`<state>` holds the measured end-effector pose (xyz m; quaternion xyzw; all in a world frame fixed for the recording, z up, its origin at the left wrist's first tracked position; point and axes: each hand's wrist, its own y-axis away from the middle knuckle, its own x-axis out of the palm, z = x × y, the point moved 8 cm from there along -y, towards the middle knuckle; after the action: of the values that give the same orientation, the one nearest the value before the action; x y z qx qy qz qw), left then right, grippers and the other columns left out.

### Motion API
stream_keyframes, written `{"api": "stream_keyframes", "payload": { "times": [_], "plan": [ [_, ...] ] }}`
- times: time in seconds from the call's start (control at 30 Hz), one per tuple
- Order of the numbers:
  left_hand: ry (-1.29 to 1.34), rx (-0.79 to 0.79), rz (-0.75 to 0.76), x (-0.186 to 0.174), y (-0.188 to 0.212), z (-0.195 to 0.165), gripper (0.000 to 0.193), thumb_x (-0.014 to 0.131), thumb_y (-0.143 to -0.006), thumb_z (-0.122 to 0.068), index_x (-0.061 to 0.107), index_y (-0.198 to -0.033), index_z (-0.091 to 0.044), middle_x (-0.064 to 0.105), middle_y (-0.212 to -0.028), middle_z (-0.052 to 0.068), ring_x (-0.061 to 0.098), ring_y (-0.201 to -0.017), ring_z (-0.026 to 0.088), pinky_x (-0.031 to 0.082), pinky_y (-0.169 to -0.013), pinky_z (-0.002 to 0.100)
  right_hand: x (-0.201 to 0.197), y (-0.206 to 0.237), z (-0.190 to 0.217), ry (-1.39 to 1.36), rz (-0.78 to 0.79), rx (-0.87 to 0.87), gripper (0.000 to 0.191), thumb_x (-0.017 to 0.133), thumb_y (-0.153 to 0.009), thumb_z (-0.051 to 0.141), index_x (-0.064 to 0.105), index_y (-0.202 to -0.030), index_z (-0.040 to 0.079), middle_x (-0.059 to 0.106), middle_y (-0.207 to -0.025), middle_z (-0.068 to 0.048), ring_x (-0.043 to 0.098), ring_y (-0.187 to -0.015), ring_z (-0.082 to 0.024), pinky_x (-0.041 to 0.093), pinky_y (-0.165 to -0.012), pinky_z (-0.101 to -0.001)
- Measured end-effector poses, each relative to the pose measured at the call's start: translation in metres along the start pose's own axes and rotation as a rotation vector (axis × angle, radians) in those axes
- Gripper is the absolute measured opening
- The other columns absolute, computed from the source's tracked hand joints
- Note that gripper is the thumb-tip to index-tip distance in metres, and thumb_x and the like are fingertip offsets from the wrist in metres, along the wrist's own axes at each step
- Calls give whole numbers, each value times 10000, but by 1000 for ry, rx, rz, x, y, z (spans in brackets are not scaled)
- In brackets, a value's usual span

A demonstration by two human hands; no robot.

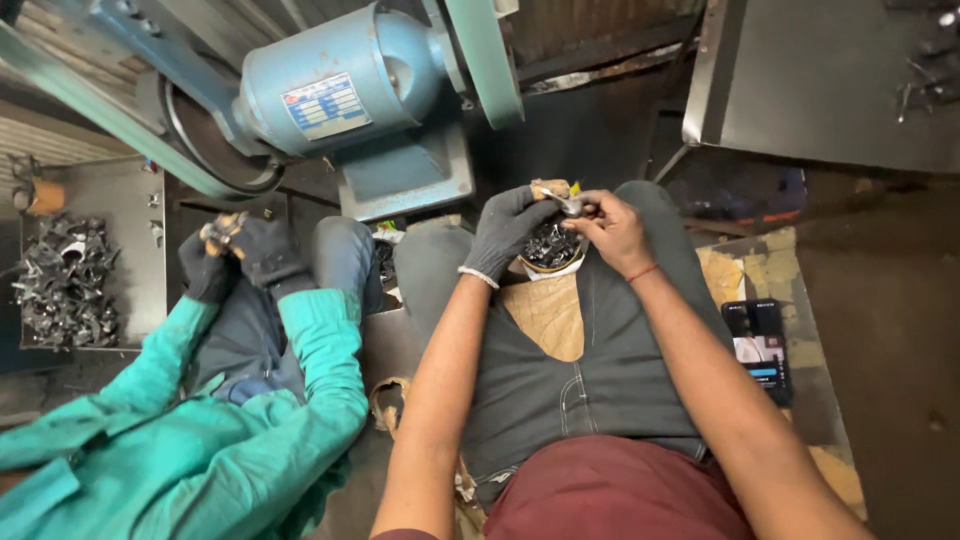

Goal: The person sits on the floor and repeatedly grinds small metal parts against a belt grinder, creating sparks. They pick up parts from a container on their lap, grind them, and place them on a nearby metal surface.

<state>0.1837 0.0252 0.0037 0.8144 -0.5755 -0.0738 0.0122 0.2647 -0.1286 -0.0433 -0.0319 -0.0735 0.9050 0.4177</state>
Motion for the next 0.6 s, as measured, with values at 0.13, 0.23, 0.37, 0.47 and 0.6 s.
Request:
{"api": "stream_keyframes", "payload": {
  "times": [0.13, 0.23, 0.37, 0.47, 0.6],
  "plan": [
    [54, -1, 0, -1, 1, 13, 278, 708, -934, -185, 746, -1131, 6, 772, -1001, 22, 676, -905, 63, 556, -828, 248, 0, 4, 24, 225, -12, -199, 306, 818, -859, 6, 707, -1143, -7, 668, -972, -56, 644, -790, -89, 544, -643, -233],
    [24, -15, 9, -1, 0, 16, 263, 695, -952, -187, 753, -1116, 10, 769, -983, 34, 676, -900, 72, 554, -828, 258, 4, 2, 39, 326, -5, -223, 303, 827, -865, 17, 722, -1149, 6, 662, -919, -67, 651, -754, -115, 529, -634, -263],
    [-19, -25, 36, 0, -3, 9, 279, 666, -963, -210, 737, -1139, -5, 764, -983, 36, 675, -899, 64, 547, -830, 257, 7, -3, 50, 285, 8, -206, 286, 787, -903, 11, 705, -1177, 13, 656, -956, -71, 661, -770, -105, 542, -641, -265],
    [-67, -32, 18, -2, -3, -2, 297, 664, -959, -236, 742, -1135, -11, 766, -960, 40, 681, -878, 68, 546, -815, 261, 9, -4, 60, 405, -11, -305, 312, 810, -877, 11, 715, -1174, 8, 657, -942, -80, 637, -772, -132, 518, -647, -281],
    [-117, -35, -18, -5, -2, -26, 306, 652, -975, -271, 739, -1110, -11, 753, -910, 64, 669, -844, 81, 540, -779, 276, 9, -12, 58, 344, -4, -284, 226, 743, -955, 35, 690, -1171, -4, 653, -906, -65, 631, -751, -115, 521, -648, -269]
  ]
}}
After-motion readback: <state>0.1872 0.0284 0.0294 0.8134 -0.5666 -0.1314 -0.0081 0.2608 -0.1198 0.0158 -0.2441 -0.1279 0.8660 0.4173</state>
